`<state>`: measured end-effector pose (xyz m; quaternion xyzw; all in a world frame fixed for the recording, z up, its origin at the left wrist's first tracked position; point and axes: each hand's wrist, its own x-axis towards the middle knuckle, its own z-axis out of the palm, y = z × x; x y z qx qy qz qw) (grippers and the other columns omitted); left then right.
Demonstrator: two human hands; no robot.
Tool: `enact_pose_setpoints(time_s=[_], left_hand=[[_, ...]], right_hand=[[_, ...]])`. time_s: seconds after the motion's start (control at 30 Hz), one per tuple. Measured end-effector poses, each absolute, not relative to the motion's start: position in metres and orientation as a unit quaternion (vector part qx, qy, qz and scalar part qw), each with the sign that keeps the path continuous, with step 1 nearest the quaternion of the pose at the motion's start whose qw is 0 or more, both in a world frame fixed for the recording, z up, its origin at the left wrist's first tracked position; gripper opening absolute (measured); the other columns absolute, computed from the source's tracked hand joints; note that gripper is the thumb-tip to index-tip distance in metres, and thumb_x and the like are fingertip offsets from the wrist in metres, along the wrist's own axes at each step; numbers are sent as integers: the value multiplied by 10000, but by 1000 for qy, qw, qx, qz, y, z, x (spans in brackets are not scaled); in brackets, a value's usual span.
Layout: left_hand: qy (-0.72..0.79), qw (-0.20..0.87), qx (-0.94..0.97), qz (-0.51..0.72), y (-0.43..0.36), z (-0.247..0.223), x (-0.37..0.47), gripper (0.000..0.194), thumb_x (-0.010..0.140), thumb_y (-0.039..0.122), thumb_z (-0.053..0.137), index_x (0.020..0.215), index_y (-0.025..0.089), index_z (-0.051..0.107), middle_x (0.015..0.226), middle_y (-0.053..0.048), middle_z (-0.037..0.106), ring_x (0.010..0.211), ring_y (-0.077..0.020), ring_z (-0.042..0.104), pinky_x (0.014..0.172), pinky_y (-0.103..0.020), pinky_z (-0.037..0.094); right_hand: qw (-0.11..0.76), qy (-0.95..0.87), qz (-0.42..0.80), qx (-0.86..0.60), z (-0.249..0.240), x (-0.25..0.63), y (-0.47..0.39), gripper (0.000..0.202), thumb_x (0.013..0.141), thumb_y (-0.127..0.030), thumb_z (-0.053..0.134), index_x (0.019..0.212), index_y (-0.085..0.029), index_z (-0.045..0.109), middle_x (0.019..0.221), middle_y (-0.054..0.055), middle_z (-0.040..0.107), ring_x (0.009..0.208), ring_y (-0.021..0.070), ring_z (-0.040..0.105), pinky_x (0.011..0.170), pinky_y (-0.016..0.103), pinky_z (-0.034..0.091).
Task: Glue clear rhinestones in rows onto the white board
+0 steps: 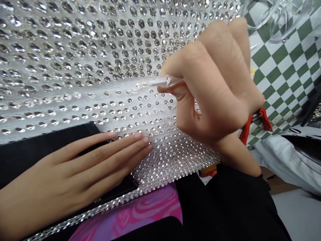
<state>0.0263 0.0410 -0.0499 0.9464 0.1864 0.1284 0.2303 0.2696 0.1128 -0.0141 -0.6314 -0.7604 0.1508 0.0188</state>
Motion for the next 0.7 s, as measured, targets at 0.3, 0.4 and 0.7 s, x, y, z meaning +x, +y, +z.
enact_pose_setpoints(time_s=[0.3,0.4,0.7], left_hand=[[185,242,945,119,40,-51,24,430,982,97,222,1315,127,493,1415,-19,498,1322,-170,441,1108,-344,337],[186,244,945,116,38,-53,22,427,984,100,218,1314,124,489,1418,-21,495,1331,-173,428,1109,-346,330],[180,252,945,108,40,-49,23,417,987,109,232,1327,117,474,1437,-35,471,1352,-184,395,1133,-360,293]], right_hand=[[68,-785,47,-614,-18,263,110,290,715,-466,323,580,-327,539,564,33,443,573,167,411,708,406,334],[110,-751,-23,-650,-26,246,101,381,712,-566,258,513,-311,460,535,35,358,589,163,435,703,395,323],[73,-788,43,-609,-28,264,111,491,815,-637,267,568,-312,539,542,40,449,631,189,501,686,404,388]])
